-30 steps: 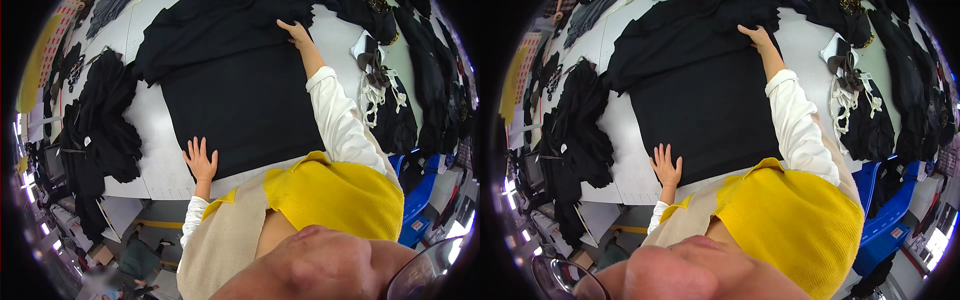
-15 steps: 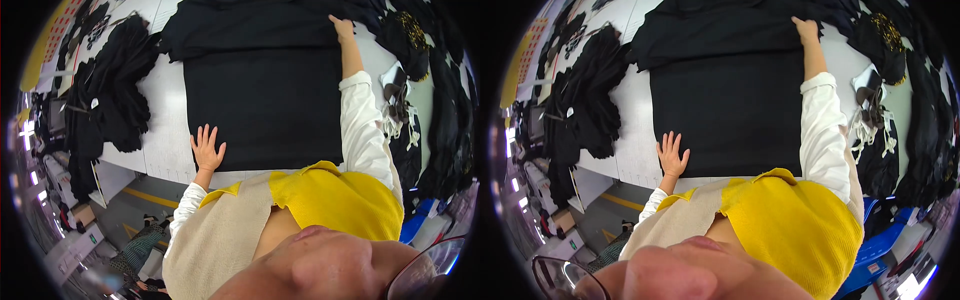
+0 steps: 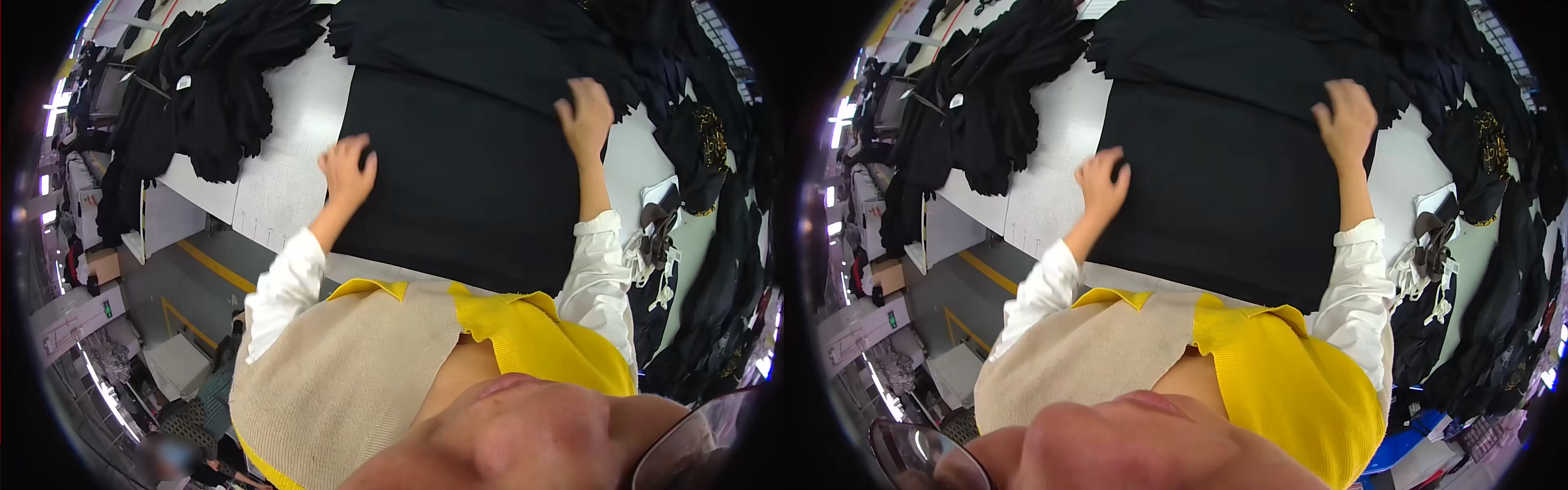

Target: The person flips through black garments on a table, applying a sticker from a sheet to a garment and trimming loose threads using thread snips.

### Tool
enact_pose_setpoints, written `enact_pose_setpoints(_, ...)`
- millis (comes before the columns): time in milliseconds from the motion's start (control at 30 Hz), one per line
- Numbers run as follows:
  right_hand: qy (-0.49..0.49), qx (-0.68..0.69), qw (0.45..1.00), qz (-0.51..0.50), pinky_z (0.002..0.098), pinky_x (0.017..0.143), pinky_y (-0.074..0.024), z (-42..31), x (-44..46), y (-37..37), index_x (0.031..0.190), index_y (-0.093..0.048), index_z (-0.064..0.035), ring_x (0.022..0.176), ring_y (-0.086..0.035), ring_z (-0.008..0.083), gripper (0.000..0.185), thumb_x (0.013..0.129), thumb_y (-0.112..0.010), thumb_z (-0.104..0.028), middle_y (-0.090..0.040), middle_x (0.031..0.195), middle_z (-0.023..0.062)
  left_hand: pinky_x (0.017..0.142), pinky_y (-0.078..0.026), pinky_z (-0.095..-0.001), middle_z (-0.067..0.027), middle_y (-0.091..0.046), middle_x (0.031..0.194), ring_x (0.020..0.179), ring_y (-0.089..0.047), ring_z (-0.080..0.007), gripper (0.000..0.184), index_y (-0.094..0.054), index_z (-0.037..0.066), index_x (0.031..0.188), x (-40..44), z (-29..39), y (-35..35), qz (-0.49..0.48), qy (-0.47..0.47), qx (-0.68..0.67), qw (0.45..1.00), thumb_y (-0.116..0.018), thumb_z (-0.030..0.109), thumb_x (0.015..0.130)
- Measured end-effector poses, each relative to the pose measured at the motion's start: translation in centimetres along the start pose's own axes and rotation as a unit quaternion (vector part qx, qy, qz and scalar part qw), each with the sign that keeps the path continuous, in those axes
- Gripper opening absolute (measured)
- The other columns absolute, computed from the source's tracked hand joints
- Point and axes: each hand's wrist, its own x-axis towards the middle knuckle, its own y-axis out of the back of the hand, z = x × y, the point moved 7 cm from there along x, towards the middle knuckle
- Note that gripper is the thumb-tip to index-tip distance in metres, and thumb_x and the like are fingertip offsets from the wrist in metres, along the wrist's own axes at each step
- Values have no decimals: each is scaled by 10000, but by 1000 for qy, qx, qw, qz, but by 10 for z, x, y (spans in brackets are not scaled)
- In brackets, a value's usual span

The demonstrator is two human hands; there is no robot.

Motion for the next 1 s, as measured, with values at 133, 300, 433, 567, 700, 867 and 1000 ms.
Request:
enact_pose_setpoints(133, 38, 6, 991, -131, 334, 1009, -326, 36, -45, -63, 1268, -502, -165, 1245, -437, 214, 556, 757, -658, -322, -510, 1294, 3, 600, -477, -285, -98, -573, 921, 702, -568, -143, 416, -475, -17, 1195, 109, -59, -53, 13, 292, -415, 862, -595, 177, 847)
enact_pose_setpoints(300, 58, -12, 970, -234, 339, 1021, -317, 46, -34, -70, 1289, -487, -183, 1254, -429, 195, 564, 762, -654, -298, -495, 1317, -7, 481, -446, -258, -118, -565, 815, 576, -535, -152, 429, -465, -44, 1143, 166, -78, -104, -4, 474, -542, 694, -631, 190, 824)
enact_pose_setpoints(433, 62, -8, 972, -228, 326, 1009, -333, 64, -34, -77, 1293, -484, -180, 1219, -467, 183, 569, 760, -660, -271, -536, 1269, -4, 409, -405, -252, -108, -552, 738, 481, -493, -152, 355, -510, -36, 1042, 179, -76, -72, -26, 430, -399, 809, -644, 200, 814)
enact_pose_setpoints(567, 95, 1, 978, -187, 307, 962, -375, 59, -40, -70, 1244, -529, -153, 1150, -523, 183, 504, 762, -653, -235, -580, 1208, -2, 525, -432, -313, -133, -564, 826, 595, -528, -218, 352, -528, -25, 1008, 171, -96, -73, 11, 323, -199, 925, -640, 243, 809)
enact_pose_setpoints(700, -43, 246, 903, -351, 286, 841, -458, 71, -19, -71, 1068, -644, -81, 962, -622, 219, 308, 774, -608, -167, -665, 1045, 13, 846, -407, -422, -154, -556, 1052, 955, -538, -325, 370, -537, 26, 1027, 158, -19, -18, 142, 44, 95, 984, -621, 310, 807)
enact_pose_setpoints(867, -155, 95, 982, -53, 321, 729, -487, 133, 72, -67, 1024, -660, -88, 783, -638, 234, 257, 784, -618, -170, -684, 933, 41, 989, -299, -455, -112, -445, 1284, 1214, -401, -317, 453, -535, 130, 1143, 49, 75, -18, -179, -279, 23, 943, -643, 321, 747)
enact_pose_setpoints(1000, -335, 3, 924, -184, 410, 878, -442, 175, 105, -135, 1082, -609, -124, 1027, -547, 356, 352, 765, -617, -279, -590, 1101, 172, 1070, -201, -471, -93, -363, 1407, 1309, -312, -294, 530, -499, 167, 1269, 0, 49, -44, -239, -208, 23, 948, -608, 368, 791)
